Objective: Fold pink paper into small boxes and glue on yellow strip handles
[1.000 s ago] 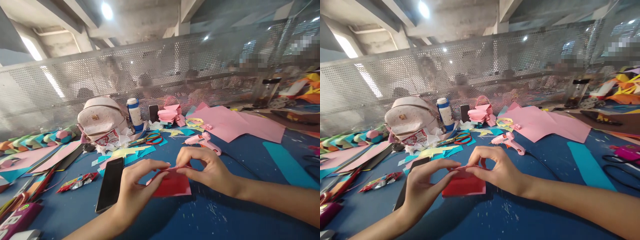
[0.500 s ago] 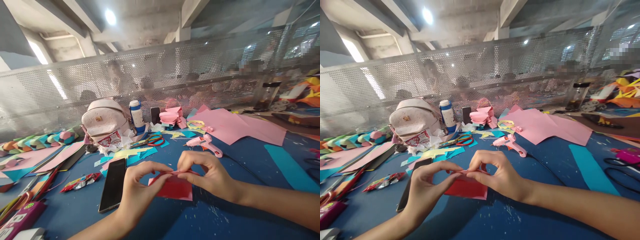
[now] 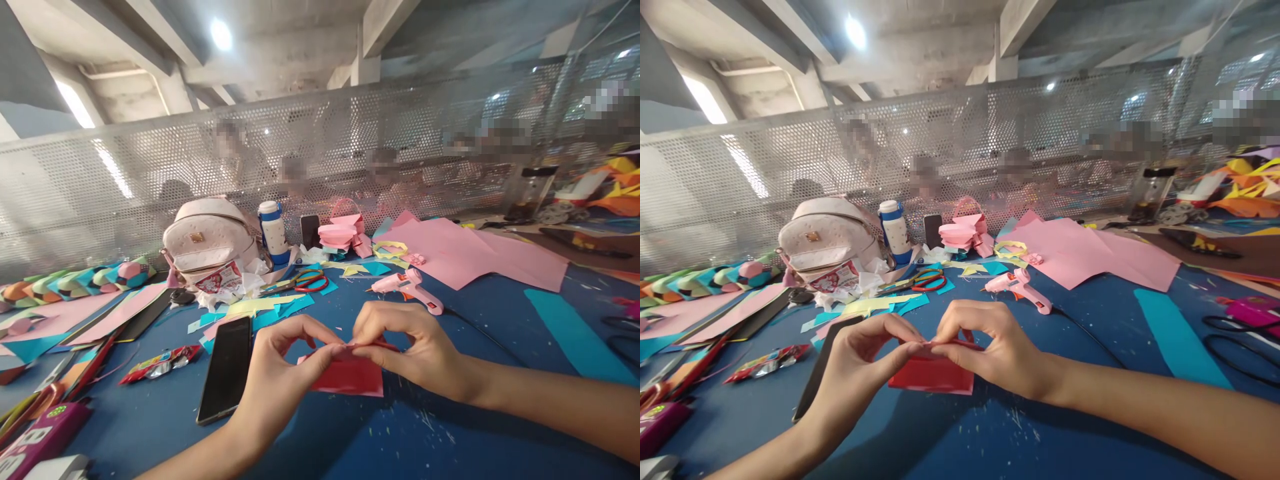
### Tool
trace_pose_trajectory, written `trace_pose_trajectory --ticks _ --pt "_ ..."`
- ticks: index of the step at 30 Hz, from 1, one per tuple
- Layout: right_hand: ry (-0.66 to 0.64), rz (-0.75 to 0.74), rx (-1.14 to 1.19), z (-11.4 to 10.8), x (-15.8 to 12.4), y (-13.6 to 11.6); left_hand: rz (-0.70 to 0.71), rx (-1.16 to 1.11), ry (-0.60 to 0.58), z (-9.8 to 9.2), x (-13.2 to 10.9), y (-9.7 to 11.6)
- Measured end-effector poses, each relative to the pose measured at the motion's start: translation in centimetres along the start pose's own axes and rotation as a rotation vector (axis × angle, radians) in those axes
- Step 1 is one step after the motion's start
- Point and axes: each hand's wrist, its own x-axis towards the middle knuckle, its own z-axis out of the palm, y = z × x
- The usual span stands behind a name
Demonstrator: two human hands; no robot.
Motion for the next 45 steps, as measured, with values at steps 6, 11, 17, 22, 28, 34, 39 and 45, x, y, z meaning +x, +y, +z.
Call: trace_pose_trajectory --ticks 6,11,17,22,28,34,39,45 --pt "-0.004 0.001 -0.022 0.0 0.2 0.0 0.052 -0.001 -0.006 0.0 0.0 0.1" --pt "0.012 0.048 -0.027 0.0 0.2 -0.1 0.098 0.026 0.019 -0.4 0.0 0.1" --pt "0.028 0.092 -0.026 -0.2 0.4 -0.1 0.146 0.081 0.054 -0.7 0.3 -0.4" --pt "-0.001 0.074 -0.032 0.0 0.3 -0.1 0.224 0.105 0.039 -0.4 0.1 -0.4" --pt "-0.033 0.044 -0.049 0.2 0.0 -0.3 0.292 0.141 0.008 -0.3 -0.2 -0.1" --pt "-0.046 0.033 -0.066 0.2 0.0 -0.2 0.209 0.094 0.029 0.1 -0.3 0.1" --pt "-0.049 0.036 -0.059 0.3 0.1 -0.4 0.031 -0.057 0.009 0.5 -0.6 0.1" --pt "-0.044 0.034 -0.049 0.5 0.1 -0.6 0.054 -0.079 0.008 0.5 -0.5 0.3"
